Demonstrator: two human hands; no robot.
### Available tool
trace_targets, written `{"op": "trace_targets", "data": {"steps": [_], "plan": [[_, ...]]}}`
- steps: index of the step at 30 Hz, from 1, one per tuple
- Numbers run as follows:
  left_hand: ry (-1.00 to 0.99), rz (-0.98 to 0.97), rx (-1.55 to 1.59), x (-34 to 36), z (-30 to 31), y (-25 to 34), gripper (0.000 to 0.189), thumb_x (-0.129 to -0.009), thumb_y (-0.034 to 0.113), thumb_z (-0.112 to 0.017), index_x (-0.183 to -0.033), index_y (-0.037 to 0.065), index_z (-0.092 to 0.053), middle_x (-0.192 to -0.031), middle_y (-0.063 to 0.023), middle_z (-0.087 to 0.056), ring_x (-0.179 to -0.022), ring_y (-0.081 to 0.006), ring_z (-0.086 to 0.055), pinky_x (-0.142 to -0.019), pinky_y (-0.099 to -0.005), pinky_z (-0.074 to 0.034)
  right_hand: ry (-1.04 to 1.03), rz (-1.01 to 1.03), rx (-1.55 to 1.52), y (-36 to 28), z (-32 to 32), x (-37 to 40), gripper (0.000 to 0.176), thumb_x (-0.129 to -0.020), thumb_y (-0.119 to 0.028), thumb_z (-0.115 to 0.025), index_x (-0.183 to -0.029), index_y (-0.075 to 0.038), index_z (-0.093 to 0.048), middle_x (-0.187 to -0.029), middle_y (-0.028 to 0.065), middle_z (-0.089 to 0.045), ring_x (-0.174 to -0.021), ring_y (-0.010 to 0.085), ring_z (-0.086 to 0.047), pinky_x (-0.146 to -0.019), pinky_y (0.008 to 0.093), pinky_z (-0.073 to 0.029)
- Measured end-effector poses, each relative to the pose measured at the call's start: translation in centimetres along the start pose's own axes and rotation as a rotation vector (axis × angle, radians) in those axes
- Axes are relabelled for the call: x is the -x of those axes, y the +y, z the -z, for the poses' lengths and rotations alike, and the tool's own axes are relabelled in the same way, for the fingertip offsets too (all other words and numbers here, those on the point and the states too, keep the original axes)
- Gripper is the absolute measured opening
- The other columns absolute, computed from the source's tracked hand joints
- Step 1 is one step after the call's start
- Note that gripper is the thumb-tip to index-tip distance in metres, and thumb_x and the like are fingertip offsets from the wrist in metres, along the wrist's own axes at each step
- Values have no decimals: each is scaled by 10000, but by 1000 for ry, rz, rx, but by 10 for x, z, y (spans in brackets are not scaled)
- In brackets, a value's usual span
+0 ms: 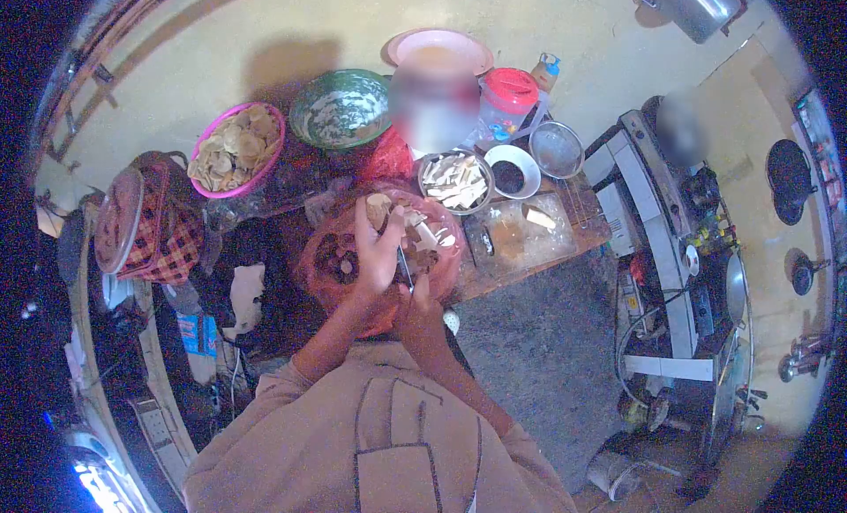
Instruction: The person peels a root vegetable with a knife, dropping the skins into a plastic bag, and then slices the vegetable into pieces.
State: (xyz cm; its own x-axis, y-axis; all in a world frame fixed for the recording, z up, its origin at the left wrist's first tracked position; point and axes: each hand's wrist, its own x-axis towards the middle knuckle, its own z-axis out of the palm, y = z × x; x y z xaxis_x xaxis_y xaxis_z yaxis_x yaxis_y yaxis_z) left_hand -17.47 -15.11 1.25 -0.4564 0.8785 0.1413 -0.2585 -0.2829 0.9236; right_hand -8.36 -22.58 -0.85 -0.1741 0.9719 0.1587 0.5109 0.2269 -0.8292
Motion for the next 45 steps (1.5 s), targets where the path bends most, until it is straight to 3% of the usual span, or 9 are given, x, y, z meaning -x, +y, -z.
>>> {"op": "trace_targets", "data": {"steps": [6,18,23,27,30,32,39,42,45], "plan": [[-9,248,99,-2,3,14,165,-841,137,-525,-944,74,-413,-693,10,-469,-561,-49,-444,-459,-195,-388,-59,-85,81,4,-11,-6,398,-863,-149,-423,-1204,29,-322,-943,324,-513,-777,450,-540,-602,484,-432],[162,-51,-138,2,-3,-20,242,-839,149,-538,-1008,47,-399,-814,-31,-513,-663,-92,-527,-535,-213,-444,145,86,349,32,-21,-8,462,-850,-130,-430,-1250,32,-264,-1128,332,-415,-799,461,-537,-605,457,-453],[28,98,-21,-5,3,-23,254,-865,244,-494,-1011,63,-392,-810,-47,-515,-658,-118,-538,-533,-254,-468,178,291,235,50,-18,-17,442,-864,-122,-401,-1252,50,-275,-1169,308,-405,-826,446,-539,-643,412,-463],[66,280,287,-9,7,-25,315,-897,386,-379,-1020,96,-392,-801,-49,-514,-635,-137,-542,-524,-264,-477,90,337,151,35,1,-22,393,-879,-117,-394,-1222,63,-332,-1144,300,-432,-910,406,-530,-746,376,-439],[95,317,215,-3,-4,-7,342,-912,389,-332,-1039,76,-388,-831,-40,-489,-675,-116,-502,-591,-248,-440,-19,74,-5,16,8,-13,363,-893,-159,-380,-1174,71,-383,-1076,271,-491,-944,359,-532,-783,383,-414],[87,313,179,-1,-8,-4,344,-916,369,-342,-1048,54,-386,-849,-43,-481,-708,-107,-488,-635,-246,-429,221,245,116,7,5,-18,348,-904,-196,-363,-1125,65,-423,-908,206,-534,-844,293,-549,-722,356,-419],[43,216,36,-10,5,-40,365,-915,372,-341,-1033,32,-405,-813,-61,-493,-681,-110,-482,-604,-248,-426,-113,-105,-367,15,13,-17,336,-924,-266,-337,-1044,17,-474,-746,32,-465,-686,101,-427,-637,236,-382],[19,257,84,-12,6,-38,362,-916,369,-340,-1031,32,-407,-799,-62,-498,-656,-114,-489,-582,-246,-430,-249,-141,-383,19,17,-19,423,-918,-286,-311,-1200,24,-373,-1022,248,-522,-989,347,-512,-855,366,-368],[24,315,197,-11,4,-30,355,-917,366,-337,-1027,36,-410,-769,-57,-496,-618,-115,-488,-551,-242,-427,-188,-52,-414,22,12,-19,345,-920,-258,-344,-1124,-3,-455,-805,76,-535,-717,152,-509,-653,292,-409]]}}
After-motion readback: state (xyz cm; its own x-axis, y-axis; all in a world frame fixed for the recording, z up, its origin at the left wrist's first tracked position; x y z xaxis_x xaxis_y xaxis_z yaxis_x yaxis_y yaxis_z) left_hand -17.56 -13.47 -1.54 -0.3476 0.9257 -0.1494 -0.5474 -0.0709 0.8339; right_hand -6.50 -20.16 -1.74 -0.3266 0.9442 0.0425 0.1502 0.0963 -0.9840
